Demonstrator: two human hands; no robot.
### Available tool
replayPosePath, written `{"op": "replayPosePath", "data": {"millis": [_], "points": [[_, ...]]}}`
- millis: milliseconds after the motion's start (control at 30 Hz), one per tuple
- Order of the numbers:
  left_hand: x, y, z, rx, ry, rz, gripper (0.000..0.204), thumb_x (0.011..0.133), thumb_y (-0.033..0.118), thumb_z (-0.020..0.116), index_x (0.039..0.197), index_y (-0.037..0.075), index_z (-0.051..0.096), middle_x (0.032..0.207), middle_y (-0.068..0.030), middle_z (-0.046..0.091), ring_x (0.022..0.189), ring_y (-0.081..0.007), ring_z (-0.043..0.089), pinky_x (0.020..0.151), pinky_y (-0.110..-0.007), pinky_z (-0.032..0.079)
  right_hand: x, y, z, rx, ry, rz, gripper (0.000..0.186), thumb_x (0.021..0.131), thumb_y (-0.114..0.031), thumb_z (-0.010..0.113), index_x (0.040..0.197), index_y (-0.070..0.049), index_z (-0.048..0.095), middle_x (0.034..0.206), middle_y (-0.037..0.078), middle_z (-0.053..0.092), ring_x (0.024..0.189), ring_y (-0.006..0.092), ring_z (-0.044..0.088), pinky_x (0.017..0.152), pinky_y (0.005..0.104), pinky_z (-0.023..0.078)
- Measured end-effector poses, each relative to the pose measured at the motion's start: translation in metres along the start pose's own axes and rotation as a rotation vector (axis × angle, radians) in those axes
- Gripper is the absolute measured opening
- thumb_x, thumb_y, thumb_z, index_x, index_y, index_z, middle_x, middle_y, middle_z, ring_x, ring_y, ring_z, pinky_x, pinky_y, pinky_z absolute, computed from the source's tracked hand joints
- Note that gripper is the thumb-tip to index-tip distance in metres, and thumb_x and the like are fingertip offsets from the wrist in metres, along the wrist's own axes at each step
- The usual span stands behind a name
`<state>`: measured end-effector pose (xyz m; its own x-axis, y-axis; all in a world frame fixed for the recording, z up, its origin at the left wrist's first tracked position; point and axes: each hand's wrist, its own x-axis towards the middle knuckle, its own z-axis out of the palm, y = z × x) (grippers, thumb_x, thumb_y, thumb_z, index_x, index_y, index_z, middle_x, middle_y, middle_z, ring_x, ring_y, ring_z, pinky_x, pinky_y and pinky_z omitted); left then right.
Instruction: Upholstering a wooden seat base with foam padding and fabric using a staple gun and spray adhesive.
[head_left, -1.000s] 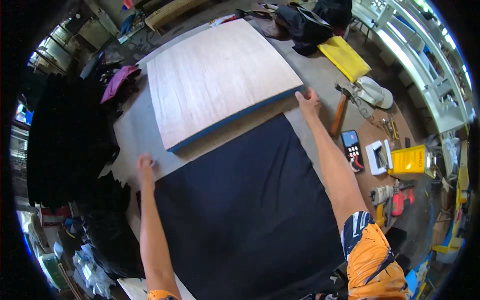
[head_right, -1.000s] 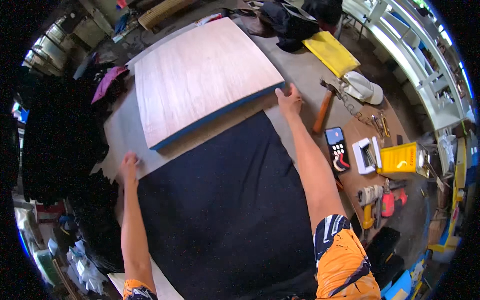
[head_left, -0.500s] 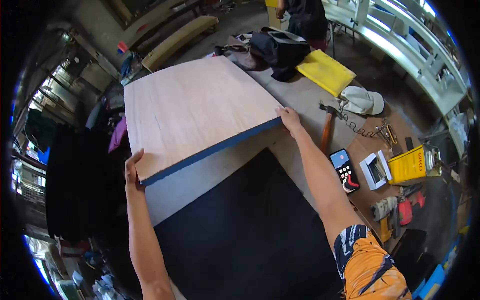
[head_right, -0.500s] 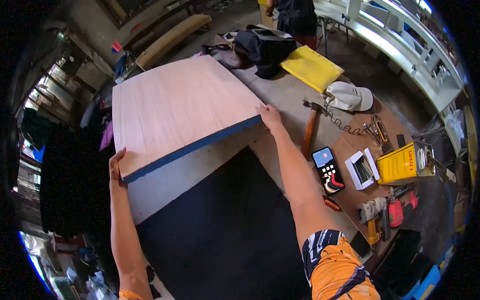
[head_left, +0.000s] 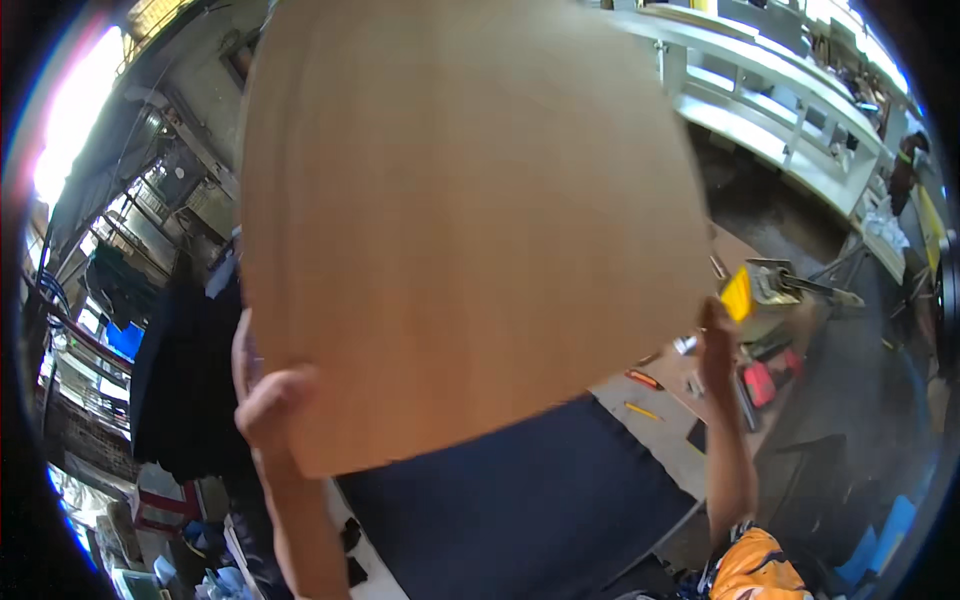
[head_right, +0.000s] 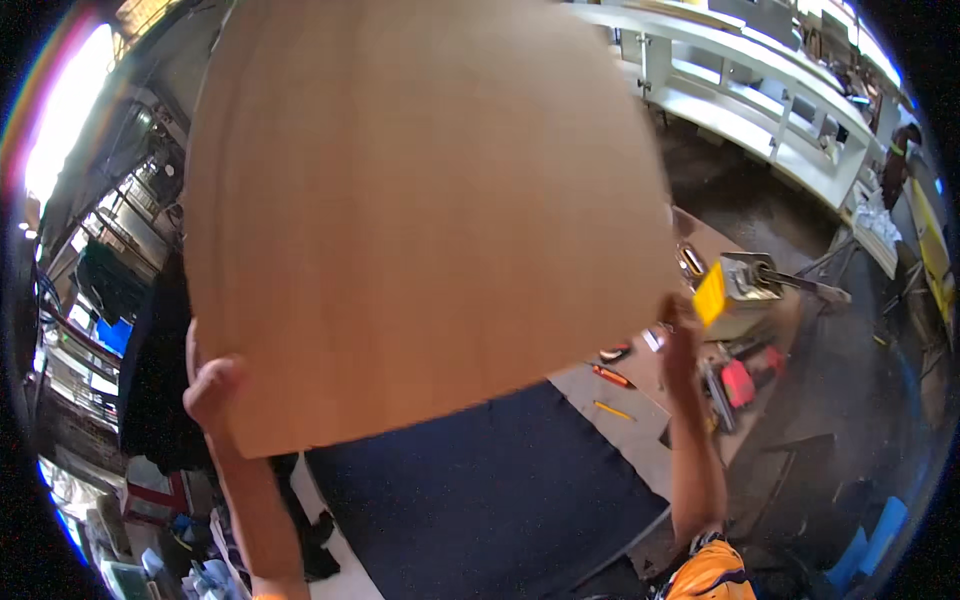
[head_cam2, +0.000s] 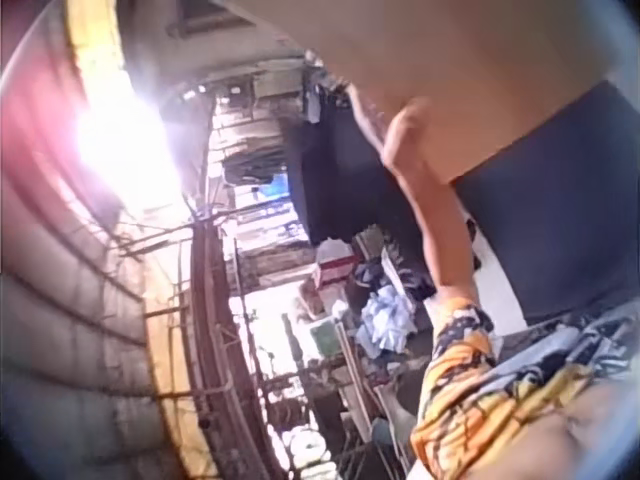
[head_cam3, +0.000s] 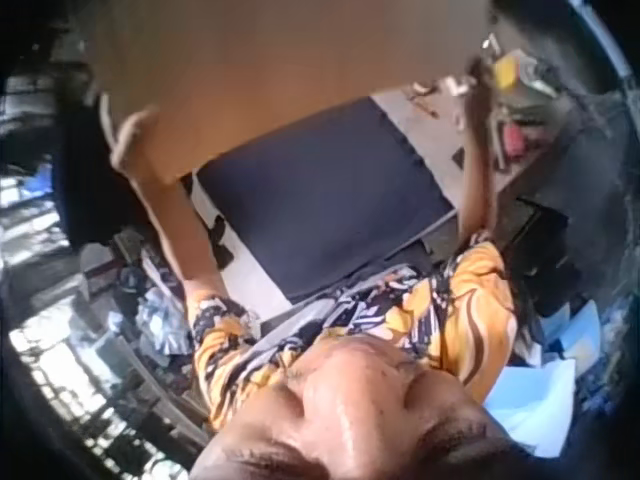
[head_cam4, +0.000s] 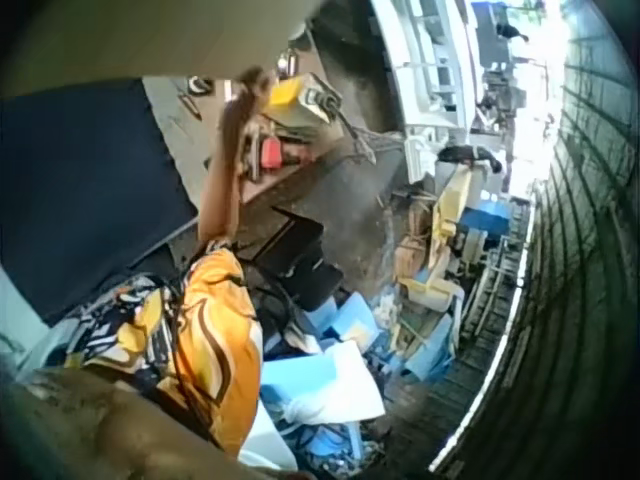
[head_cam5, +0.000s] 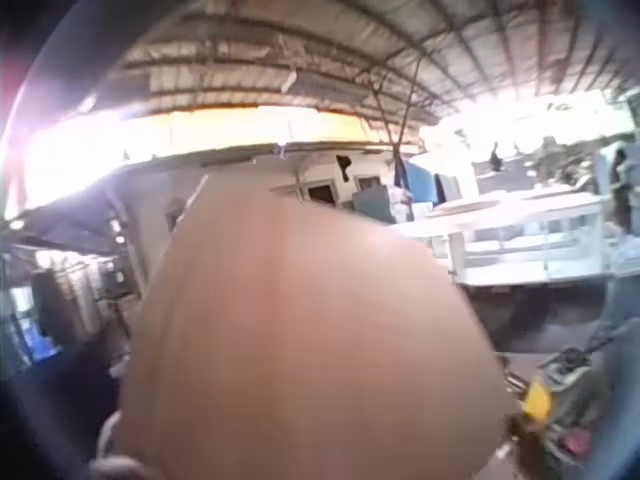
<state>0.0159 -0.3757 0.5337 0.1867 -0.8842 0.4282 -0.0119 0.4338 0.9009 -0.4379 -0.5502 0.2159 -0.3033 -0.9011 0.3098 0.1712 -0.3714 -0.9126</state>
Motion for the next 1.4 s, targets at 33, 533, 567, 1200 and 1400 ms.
{"op": "replayPosePath", "data": {"millis": [33, 533, 567, 1200, 1400], "points": [[-0.017, 0.011, 0.020, -0.037, -0.024, -0.035, 0.082, 0.063, 0.018, 0.077, 0.139, -0.002, 0.056, 0.115, -0.0120, 0.068, 0.097, -0.0215, 0.064, 0.084, -0.034, 0.051, -0.021, -0.048, -0.037, 0.025, 0.103, 0.104, 0.028, 0.098, -0.020, 0.061, 0.118, -0.003, 0.071, 0.105, 0.001, 0.070, 0.090, 0.0105, 0.063, 0.082, 0.0230, 0.049], [-0.372, 0.101, 0.341, -0.090, -1.110, -0.364, 0.056, 0.072, 0.006, 0.075, 0.121, -0.004, 0.052, 0.084, -0.0152, 0.059, 0.070, -0.0270, 0.057, 0.065, -0.042, 0.050, -0.443, -0.415, -0.315, -0.791, 0.744, 0.085, 0.038, 0.100, -0.027, 0.063, 0.128, -0.002, 0.069, 0.115, 0.006, 0.071, 0.097, 0.0136, 0.065, 0.085, 0.0271, 0.051], [-0.381, 0.091, 0.337, -0.120, -1.056, -0.416, 0.053, 0.071, 0.006, 0.076, 0.118, -0.004, 0.053, 0.083, -0.0134, 0.057, 0.069, -0.0248, 0.056, 0.064, -0.040, 0.049, -0.460, -0.408, -0.323, -0.776, 0.780, 0.116, 0.038, 0.100, -0.027, 0.063, 0.128, -0.002, 0.069, 0.115, 0.006, 0.071, 0.097, 0.0136, 0.065, 0.085, 0.0272, 0.051], [-0.523, 0.097, 0.420, 0.300, -1.238, -0.210, 0.052, 0.071, 0.006, 0.070, 0.117, 0.002, 0.046, 0.084, -0.0206, 0.065, 0.063, -0.0417, 0.064, 0.057, -0.052, 0.053, -0.641, -0.368, -0.372, -0.710, 1.017, 0.369, 0.038, 0.099, -0.029, 0.065, 0.125, -0.002, 0.070, 0.112, 0.006, 0.072, 0.095, 0.0144, 0.066, 0.083, 0.0277, 0.052], [-0.559, 0.150, 0.417, 0.110, -1.336, -0.272, 0.046, 0.071, 0.002, 0.065, 0.112, -0.002, 0.044, 0.089, -0.0255, 0.064, 0.072, -0.0503, 0.065, 0.064, -0.056, 0.054, -0.685, -0.384, -0.369, -0.739, 1.085, 0.386, 0.038, 0.099, -0.029, 0.065, 0.125, -0.002, 0.071, 0.111, 0.007, 0.072, 0.094, 0.0146, 0.066, 0.082, 0.0279, 0.052]]}}
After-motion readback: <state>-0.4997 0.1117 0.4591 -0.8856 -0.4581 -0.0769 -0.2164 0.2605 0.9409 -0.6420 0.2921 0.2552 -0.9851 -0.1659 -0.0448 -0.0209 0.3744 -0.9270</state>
